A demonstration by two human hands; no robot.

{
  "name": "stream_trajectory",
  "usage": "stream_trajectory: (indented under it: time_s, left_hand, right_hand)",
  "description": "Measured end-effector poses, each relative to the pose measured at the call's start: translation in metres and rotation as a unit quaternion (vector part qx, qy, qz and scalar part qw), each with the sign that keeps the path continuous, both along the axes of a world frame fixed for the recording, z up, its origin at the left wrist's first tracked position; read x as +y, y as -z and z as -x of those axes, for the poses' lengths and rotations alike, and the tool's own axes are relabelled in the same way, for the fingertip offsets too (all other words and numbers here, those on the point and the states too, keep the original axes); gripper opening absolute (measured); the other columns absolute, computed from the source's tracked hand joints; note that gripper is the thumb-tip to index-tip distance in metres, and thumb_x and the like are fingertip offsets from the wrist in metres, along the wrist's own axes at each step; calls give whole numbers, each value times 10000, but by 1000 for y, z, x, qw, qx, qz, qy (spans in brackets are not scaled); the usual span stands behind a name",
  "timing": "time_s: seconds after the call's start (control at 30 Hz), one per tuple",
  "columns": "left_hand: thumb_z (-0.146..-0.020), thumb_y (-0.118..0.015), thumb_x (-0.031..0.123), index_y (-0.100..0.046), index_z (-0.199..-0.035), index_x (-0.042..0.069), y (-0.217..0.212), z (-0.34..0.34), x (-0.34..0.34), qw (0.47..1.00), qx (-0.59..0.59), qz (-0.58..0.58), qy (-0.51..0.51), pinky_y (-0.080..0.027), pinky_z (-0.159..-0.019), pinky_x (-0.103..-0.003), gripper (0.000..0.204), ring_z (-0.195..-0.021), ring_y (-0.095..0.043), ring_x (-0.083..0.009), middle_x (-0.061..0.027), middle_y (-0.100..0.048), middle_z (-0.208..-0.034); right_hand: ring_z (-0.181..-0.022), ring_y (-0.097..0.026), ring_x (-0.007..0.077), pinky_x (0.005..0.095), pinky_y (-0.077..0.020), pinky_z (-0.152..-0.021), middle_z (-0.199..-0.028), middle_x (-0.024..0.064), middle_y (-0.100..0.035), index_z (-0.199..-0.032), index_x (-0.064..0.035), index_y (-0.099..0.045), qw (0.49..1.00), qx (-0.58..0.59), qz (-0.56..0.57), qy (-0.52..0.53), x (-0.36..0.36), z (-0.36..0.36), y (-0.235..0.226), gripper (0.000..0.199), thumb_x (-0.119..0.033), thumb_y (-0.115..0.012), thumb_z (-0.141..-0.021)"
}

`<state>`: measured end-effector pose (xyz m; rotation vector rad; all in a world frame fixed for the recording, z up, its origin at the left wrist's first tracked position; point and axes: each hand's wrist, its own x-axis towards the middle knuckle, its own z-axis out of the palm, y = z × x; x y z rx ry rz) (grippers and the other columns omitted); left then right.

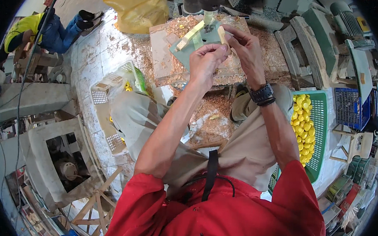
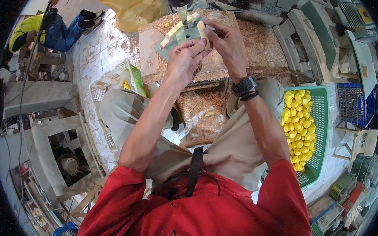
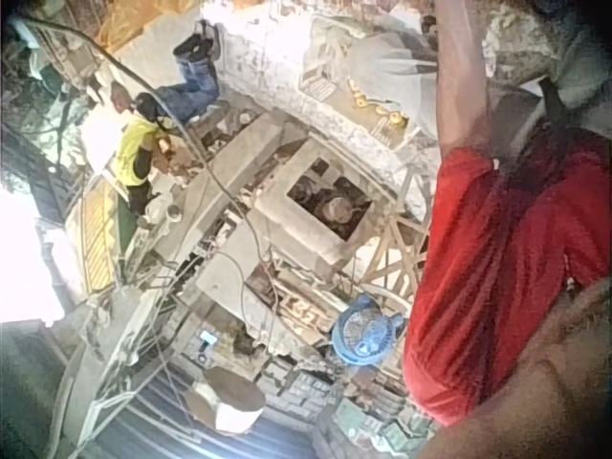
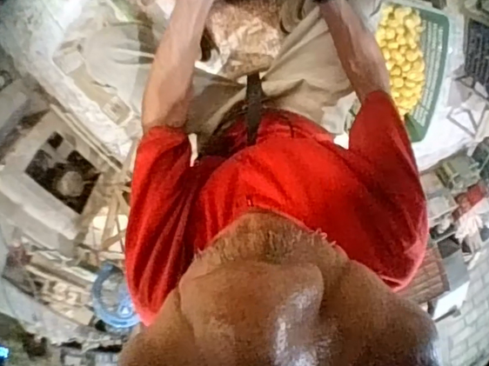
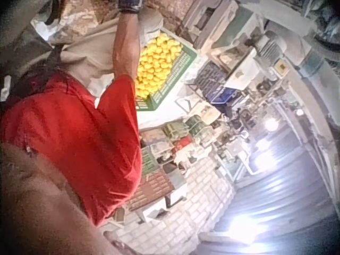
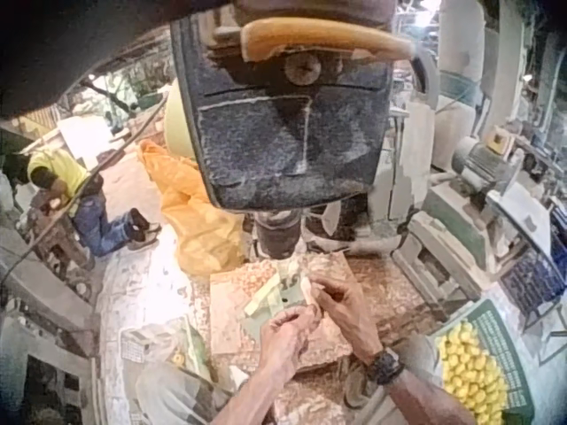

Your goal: The recorder uses tools to assemble and finish small wooden pieces in a workshop environment.

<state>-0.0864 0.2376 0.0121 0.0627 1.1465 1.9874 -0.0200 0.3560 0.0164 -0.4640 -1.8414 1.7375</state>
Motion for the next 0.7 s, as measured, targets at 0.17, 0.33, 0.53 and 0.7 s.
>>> stream_trajectory:
  time_s: [0.17,0.33,0.53,0.7]
  left_hand:
    - [-834,-678,18,-652,-905,-71,1,5,1,999,-18,7,-31,-533,-650,-248,117,-747,-639,-164,-118,-662,-861]
    - [-851,-664,24,-639,-920,-88,-3,7,2,998,42,36,-34,-553,-646,-258,134,-729,-639,-157,-121,-657,-863]
    - [-875,-654,65,-638,-951,-96,-13,8,2,995,58,81,-14,-535,-636,-243,179,-705,-633,-150,-110,-657,-845]
    - [-848,-692,99,-672,-1004,-59,-10,13,1,974,183,130,-36,-542,-703,-273,223,-748,-655,-159,-100,-683,-868]
  right_hand:
    - [-855,-578,55,210,-476,-731,-1025,53,-675,-1204,16,-627,999,-44,17,-3,1,4,-2,337,-149,-647,-910]
    - [-888,-597,71,214,-488,-769,-1057,66,-670,-1209,25,-619,998,1,64,-14,-1,6,1,347,-142,-652,-906]
    - [-938,-609,88,229,-498,-812,-1110,69,-662,-1213,26,-616,998,5,50,-26,4,10,3,342,-140,-635,-914]
    - [-867,-624,120,253,-495,-780,-1030,104,-689,-1190,23,-621,995,0,-95,-12,14,23,3,326,-156,-603,-919]
